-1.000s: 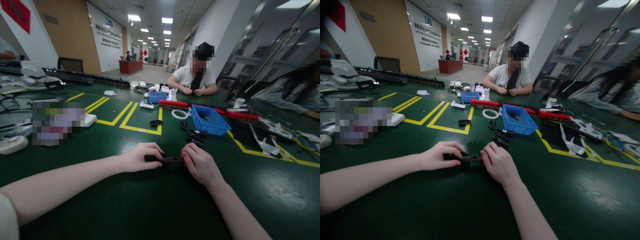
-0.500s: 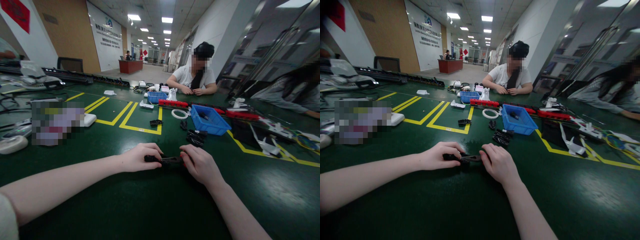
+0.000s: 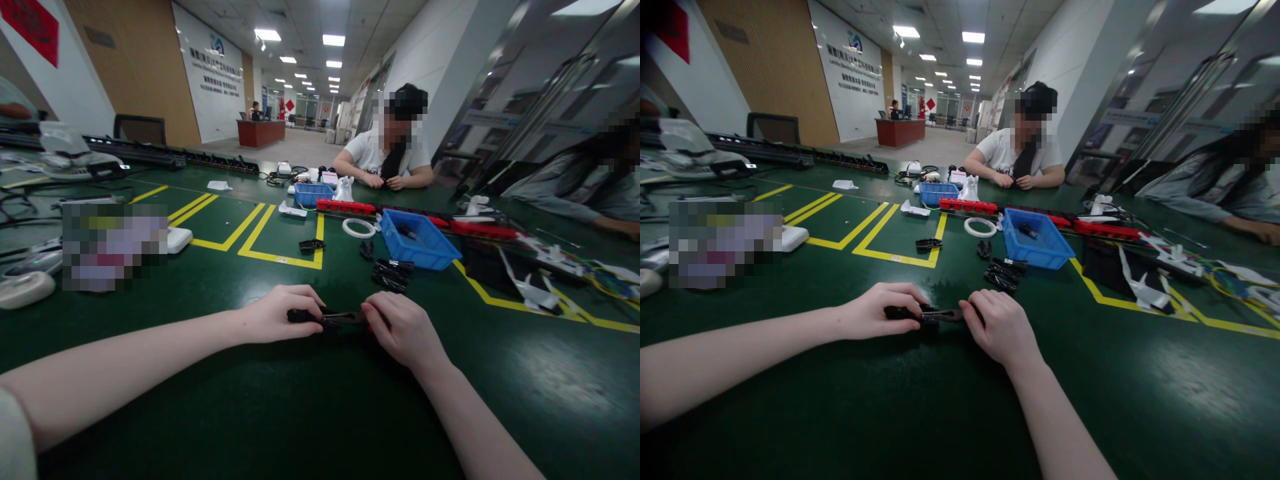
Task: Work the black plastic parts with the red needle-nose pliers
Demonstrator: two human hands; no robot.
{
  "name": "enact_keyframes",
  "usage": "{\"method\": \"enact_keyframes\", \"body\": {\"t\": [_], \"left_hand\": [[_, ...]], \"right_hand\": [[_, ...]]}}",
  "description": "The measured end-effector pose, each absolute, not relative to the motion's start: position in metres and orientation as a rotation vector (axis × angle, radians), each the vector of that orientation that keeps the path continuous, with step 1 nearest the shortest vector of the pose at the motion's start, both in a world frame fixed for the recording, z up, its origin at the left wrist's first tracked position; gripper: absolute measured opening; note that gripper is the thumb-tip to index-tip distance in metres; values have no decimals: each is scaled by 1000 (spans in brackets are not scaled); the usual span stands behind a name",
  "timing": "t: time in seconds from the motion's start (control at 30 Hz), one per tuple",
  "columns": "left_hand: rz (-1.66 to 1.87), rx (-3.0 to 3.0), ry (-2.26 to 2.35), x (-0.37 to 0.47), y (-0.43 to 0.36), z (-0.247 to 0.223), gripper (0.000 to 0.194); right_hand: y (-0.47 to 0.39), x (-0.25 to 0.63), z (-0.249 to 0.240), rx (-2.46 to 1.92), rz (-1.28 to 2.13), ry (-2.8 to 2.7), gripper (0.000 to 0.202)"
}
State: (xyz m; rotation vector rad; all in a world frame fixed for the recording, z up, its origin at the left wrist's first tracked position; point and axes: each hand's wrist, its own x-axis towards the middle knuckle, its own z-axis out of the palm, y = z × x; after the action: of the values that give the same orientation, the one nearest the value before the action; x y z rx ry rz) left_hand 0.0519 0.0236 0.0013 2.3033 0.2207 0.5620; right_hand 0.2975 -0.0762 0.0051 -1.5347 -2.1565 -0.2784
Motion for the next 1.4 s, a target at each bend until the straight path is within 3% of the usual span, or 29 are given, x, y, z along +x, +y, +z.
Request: {"method": "enact_keyframes", "body": {"t": [1.4], "left_hand": [[560, 2324, 205, 53, 22, 3, 14]], "right_hand": [[-74, 296, 3, -1549, -217, -2167, 32]]}}
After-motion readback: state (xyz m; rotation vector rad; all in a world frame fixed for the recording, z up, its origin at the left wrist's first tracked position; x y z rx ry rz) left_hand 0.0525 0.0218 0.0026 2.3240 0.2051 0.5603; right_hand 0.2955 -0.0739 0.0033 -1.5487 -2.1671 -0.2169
